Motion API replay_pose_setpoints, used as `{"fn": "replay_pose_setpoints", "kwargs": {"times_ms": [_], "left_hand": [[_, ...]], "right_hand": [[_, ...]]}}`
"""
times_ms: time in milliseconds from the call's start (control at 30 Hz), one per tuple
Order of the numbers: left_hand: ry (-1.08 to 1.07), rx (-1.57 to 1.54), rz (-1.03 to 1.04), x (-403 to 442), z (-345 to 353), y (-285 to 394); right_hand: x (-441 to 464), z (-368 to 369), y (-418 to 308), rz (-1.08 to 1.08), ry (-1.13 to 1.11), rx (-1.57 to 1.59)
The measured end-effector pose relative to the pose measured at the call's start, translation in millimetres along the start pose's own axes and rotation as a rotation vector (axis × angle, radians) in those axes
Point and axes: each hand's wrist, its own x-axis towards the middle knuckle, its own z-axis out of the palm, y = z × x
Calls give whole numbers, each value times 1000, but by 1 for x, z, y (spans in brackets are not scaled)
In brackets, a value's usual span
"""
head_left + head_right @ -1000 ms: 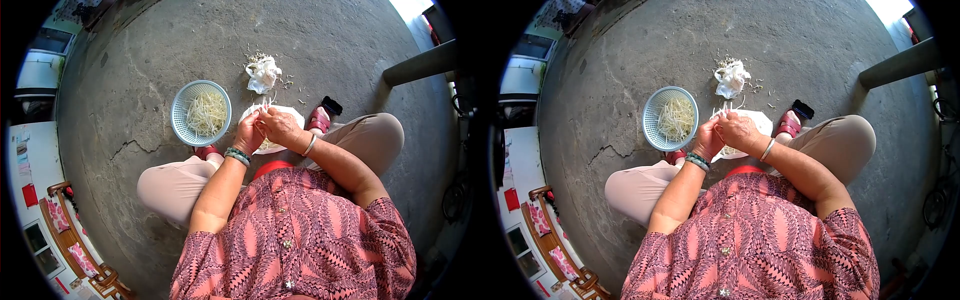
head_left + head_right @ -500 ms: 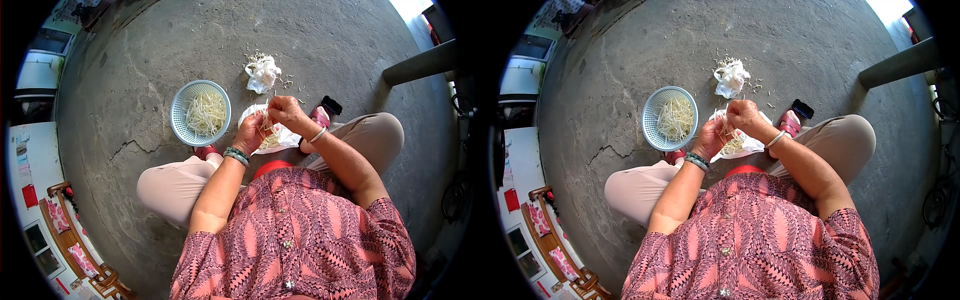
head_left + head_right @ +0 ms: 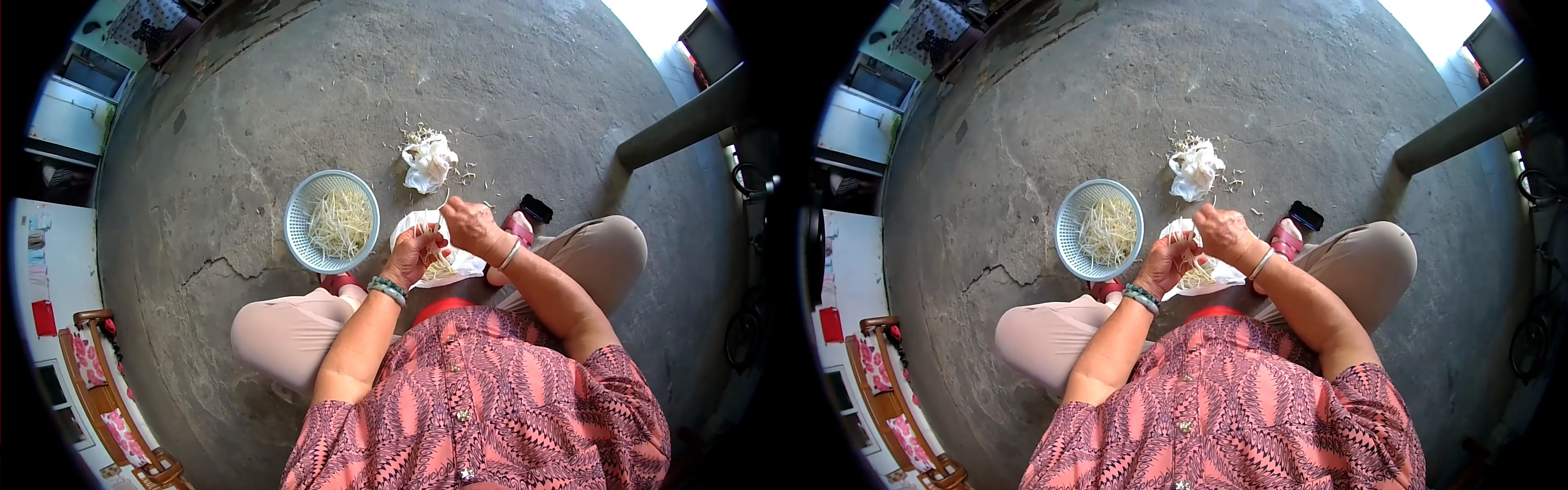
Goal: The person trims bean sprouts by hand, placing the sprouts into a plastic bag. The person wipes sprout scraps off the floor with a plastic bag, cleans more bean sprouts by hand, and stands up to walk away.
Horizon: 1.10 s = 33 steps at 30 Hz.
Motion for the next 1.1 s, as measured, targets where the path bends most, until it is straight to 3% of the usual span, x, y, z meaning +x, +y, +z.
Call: {"fn": "replay_pose_setpoints", "kwargs": {"times_ms": [67,133,267,433,567,667,967,1100], "left_hand": [[42,-47,-25,1,-2,0],[-10,-95,0,1,-5,0],[10,-224,-33,4,-11,2],[-47,-335,-30,4,-8,6],[-73,-370,-30,-1,-2,12],[-100,-398,-38,-3,-2,13],[-65,-443,-19,-6,1,21],[-86,-479,-26,-6,0,23]], "right_hand": [[7,-2,12,215,-29,-18],[5,-14,27,284,59,-129],[4,-12,45,492,-182,-23],[-5,2,38,462,-145,101],[-8,9,39,389,-266,134],[-13,37,54,316,-201,244],[-14,41,53,236,-165,372],[-13,36,46,213,-247,457]]}}
